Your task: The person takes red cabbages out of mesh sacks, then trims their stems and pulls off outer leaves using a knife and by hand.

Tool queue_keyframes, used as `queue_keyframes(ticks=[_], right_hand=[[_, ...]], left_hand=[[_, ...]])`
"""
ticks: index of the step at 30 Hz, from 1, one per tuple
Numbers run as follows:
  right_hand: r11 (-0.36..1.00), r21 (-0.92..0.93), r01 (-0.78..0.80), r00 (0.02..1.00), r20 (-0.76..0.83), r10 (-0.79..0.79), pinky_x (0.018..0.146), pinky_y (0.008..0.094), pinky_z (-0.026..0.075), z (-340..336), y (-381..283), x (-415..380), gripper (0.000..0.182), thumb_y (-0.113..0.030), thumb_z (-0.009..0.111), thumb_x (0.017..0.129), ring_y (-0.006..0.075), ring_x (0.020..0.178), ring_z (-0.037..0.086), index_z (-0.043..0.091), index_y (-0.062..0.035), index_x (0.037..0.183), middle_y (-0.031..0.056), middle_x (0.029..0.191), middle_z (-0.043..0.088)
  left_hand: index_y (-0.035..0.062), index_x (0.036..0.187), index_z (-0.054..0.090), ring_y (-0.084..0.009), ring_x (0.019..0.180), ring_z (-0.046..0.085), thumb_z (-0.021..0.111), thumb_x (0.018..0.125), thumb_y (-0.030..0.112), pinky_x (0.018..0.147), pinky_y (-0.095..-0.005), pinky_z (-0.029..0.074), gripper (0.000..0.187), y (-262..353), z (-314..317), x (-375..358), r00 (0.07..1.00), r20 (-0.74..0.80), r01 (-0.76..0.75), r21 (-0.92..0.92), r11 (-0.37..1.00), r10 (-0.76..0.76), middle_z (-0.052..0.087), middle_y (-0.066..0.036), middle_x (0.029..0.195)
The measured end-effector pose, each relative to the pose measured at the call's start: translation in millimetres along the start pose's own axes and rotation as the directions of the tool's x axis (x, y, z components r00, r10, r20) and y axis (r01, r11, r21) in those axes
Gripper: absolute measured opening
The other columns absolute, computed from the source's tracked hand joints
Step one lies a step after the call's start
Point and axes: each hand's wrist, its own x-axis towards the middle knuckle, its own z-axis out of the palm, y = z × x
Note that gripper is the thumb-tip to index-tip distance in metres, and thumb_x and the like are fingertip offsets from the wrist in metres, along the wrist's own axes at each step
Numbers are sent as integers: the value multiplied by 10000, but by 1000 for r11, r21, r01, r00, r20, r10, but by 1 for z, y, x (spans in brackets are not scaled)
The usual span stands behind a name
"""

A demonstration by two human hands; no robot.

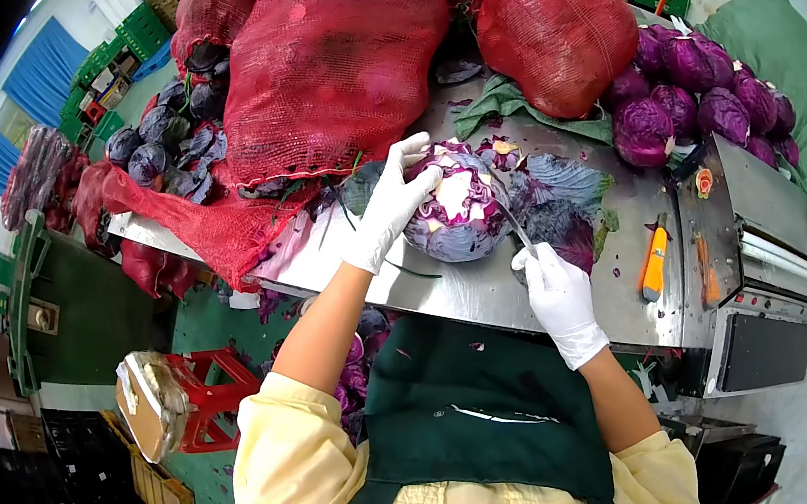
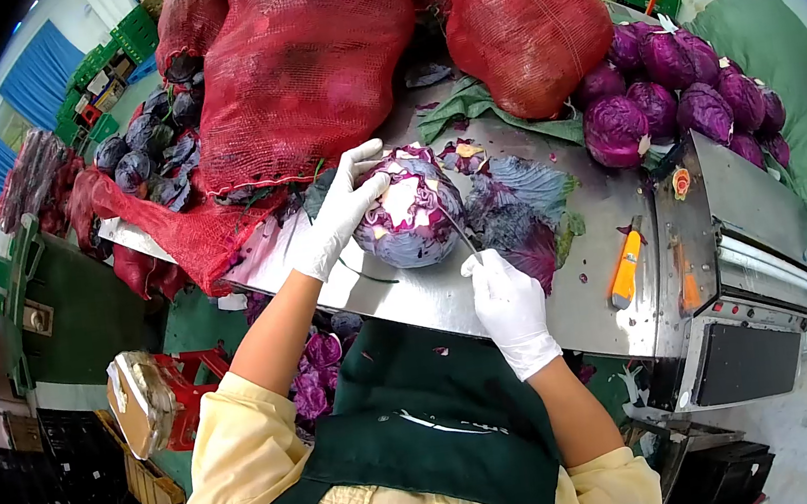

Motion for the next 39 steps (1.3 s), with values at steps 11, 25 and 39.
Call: queue_keyframes(ticks=[11,25,39], right_hand=[[925,-379,-40,944,287,159,595,475,532,-9,62,-51,100,-190,547,954,360,643,667,585,-133,882,138,723,675],[993,-101,-67,997,21,69,619,420,526,-18,14,-7,186,-183,467,1019,314,713,686,595,-89,922,78,790,701],[982,-164,-96,995,14,100,617,441,539,-30,15,-31,195,-232,475,1010,308,701,679,604,-129,906,57,819,699]], left_hand=[[46,1129,582,-71,879,560,686,937,311,764,-233,479,343,12,-17,5,967,94,227,120,967,-238,628,-22,1036],[112,1425,526,-188,1374,411,533,902,15,1169,-307,264,532,3,18,-3,965,250,-104,74,992,83,500,-67,1467],[88,1410,505,-315,1214,456,730,813,274,1093,-388,362,665,16,18,1,984,180,-88,459,884,5,510,-209,1222]])
